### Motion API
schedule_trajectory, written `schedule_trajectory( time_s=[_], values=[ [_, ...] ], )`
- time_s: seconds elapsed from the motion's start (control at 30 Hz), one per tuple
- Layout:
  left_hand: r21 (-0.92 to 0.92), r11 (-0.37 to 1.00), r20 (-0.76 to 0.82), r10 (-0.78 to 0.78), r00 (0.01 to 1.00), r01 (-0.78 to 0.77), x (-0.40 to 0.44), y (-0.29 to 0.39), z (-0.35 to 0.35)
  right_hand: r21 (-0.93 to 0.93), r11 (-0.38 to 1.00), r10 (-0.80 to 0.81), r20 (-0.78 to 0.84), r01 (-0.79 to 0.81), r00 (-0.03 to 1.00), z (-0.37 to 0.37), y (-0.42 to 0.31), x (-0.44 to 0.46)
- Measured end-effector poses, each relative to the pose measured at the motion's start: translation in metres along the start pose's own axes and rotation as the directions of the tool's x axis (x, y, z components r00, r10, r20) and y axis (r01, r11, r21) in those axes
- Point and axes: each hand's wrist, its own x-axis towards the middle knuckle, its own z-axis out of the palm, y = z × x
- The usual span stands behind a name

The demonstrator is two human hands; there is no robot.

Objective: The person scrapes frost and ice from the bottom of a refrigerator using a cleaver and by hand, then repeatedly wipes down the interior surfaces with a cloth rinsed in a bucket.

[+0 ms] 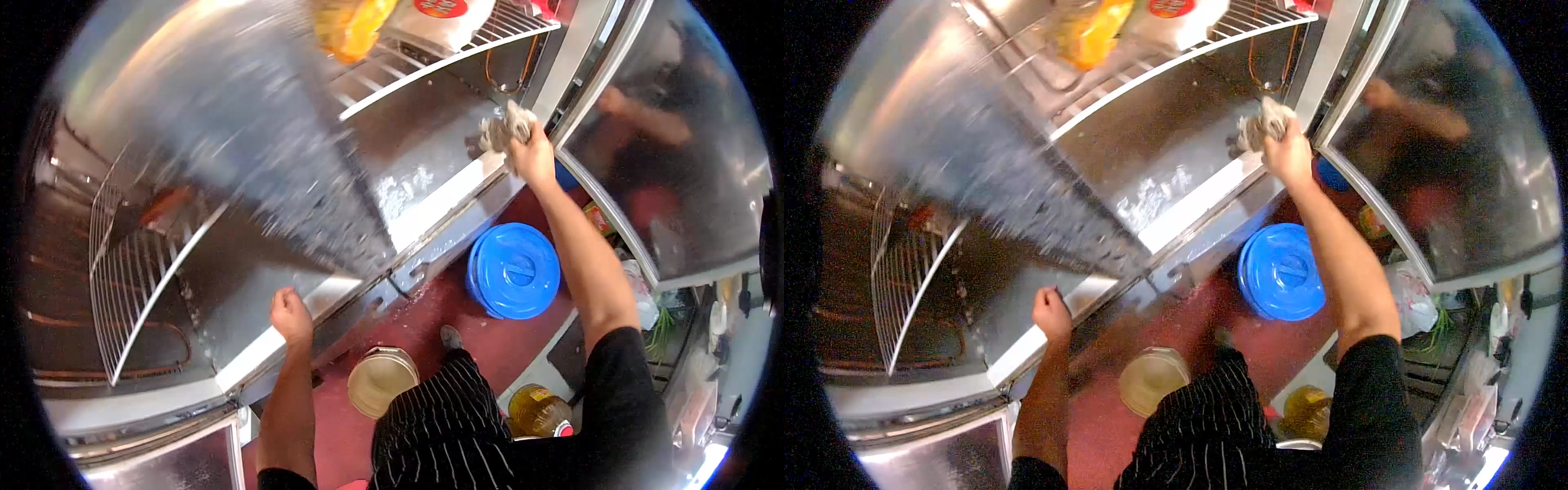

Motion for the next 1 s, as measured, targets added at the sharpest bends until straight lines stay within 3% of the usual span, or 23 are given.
schedule_trajectory(
  time_s=[0.1,0.17,0.2,0.23,0.27,0.3,0.33,0.37,0.4,0.43,0.5,0.57,0.6,0.63,0.73,0.77,0.8,0.83,0.87,0.9,0.93,0.97,1.0],
  values=[
    [0.005,0.999,-0.102,-0.034,0.994,0.034,0.007,-0.012,0.010,-0.196,0.978,-0.054,0.068,0.067,0.996,0.040,0.039,0.071],
    [0.448,0.877,-0.047,-0.174,0.984,0.176,0.004,-0.008,0.006,-0.305,0.948,-0.035,0.193,0.094,0.980,0.069,0.063,0.094],
    [0.602,0.794,0.116,-0.192,0.975,0.084,0.004,-0.002,0.004,-0.329,0.937,-0.017,0.286,0.115,0.958,0.086,0.081,0.104],
    [0.501,0.860,0.047,-0.136,0.990,0.094,0.003,0.009,0.008,-0.327,0.939,-0.006,0.289,0.104,0.957,0.092,0.087,0.103],
    [0.395,0.914,-0.032,-0.091,0.995,0.096,0.001,0.016,0.011,-0.474,0.863,-0.029,0.304,0.178,0.952,0.101,0.084,0.095],
    [0.406,0.909,-0.030,-0.091,0.995,0.096,0.001,0.020,0.009,-0.602,0.758,-0.053,0.324,0.250,0.944,0.112,0.078,0.089],
    [0.602,0.798,0.088,-0.054,0.995,-0.010,0.002,0.021,0.008,-0.596,0.763,-0.049,0.333,0.250,0.942,0.119,0.073,0.088],
    [0.750,0.648,0.211,-0.046,0.976,-0.132,0.000,0.021,0.006,-0.561,0.805,0.034,0.372,0.195,0.927,0.121,0.065,0.088],
    [0.755,0.643,0.215,-0.052,0.975,-0.132,-0.001,0.021,0.004,-0.529,0.838,0.117,0.413,0.133,0.903,0.123,0.058,0.085],
    [0.712,0.693,0.229,-0.083,0.970,-0.109,-0.001,0.021,0.006,-0.503,0.846,0.076,0.442,0.177,0.894,0.135,0.056,0.077],
    [0.731,0.665,0.260,-0.063,0.964,-0.153,-0.004,0.016,0.006,-0.340,0.919,-0.020,0.470,0.202,0.883,0.146,0.026,0.043],
    [0.754,0.632,0.267,-0.048,0.963,-0.178,-0.004,0.017,0.004,-0.222,0.970,0.045,0.579,0.104,0.814,0.149,-0.021,0.010],
    [0.777,0.597,0.272,-0.035,0.962,-0.198,-0.006,0.018,0.004,-0.246,0.966,0.107,0.657,0.078,0.747,0.143,-0.057,0.003],
    [0.773,0.603,0.268,-0.030,0.963,-0.196,-0.005,0.016,0.005,-0.127,0.924,-0.252,0.505,0.360,0.825,0.177,-0.048,-0.021],
    [0.705,0.706,0.186,-0.097,0.978,-0.064,-0.005,0.009,0.006,0.204,0.800,-0.592,0.117,0.564,0.798,0.220,-0.078,-0.051],
    [0.718,0.693,0.179,-0.098,0.979,-0.062,-0.005,0.012,0.006,0.390,0.870,-0.445,0.358,0.302,0.821,0.213,-0.102,-0.054],
    [0.731,0.679,0.172,-0.096,0.980,-0.062,-0.004,0.015,0.007,0.483,0.875,-0.318,0.595,-0.013,0.738,0.204,-0.128,-0.055],
    [0.729,0.682,0.169,-0.087,0.982,-0.064,-0.003,0.012,0.008,0.468,0.817,-0.225,0.797,-0.337,0.561,0.191,-0.151,-0.055],
    [0.686,0.727,0.118,-0.082,0.990,-0.021,-0.004,0.006,0.010,0.346,0.700,-0.183,0.932,-0.624,0.312,0.178,-0.165,-0.051],
    [0.639,0.769,0.066,-0.083,0.994,0.022,-0.003,0.003,0.011,0.351,0.699,-0.185,0.930,-0.623,0.316,0.161,-0.169,-0.041],
    [0.641,0.767,0.063,-0.084,0.994,0.025,-0.002,0.007,0.011,0.446,0.507,-0.142,0.887,-0.737,0.439,0.141,-0.168,-0.031],
    [0.627,0.777,0.073,-0.142,0.987,0.066,-0.003,0.017,0.010,0.641,0.618,-0.273,0.717,-0.454,0.641,0.158,-0.142,-0.021],
    [0.613,0.783,0.087,-0.199,0.976,0.105,-0.003,0.025,0.008,0.716,0.690,-0.380,0.485,-0.108,0.788,0.177,-0.116,-0.011]
  ],
)
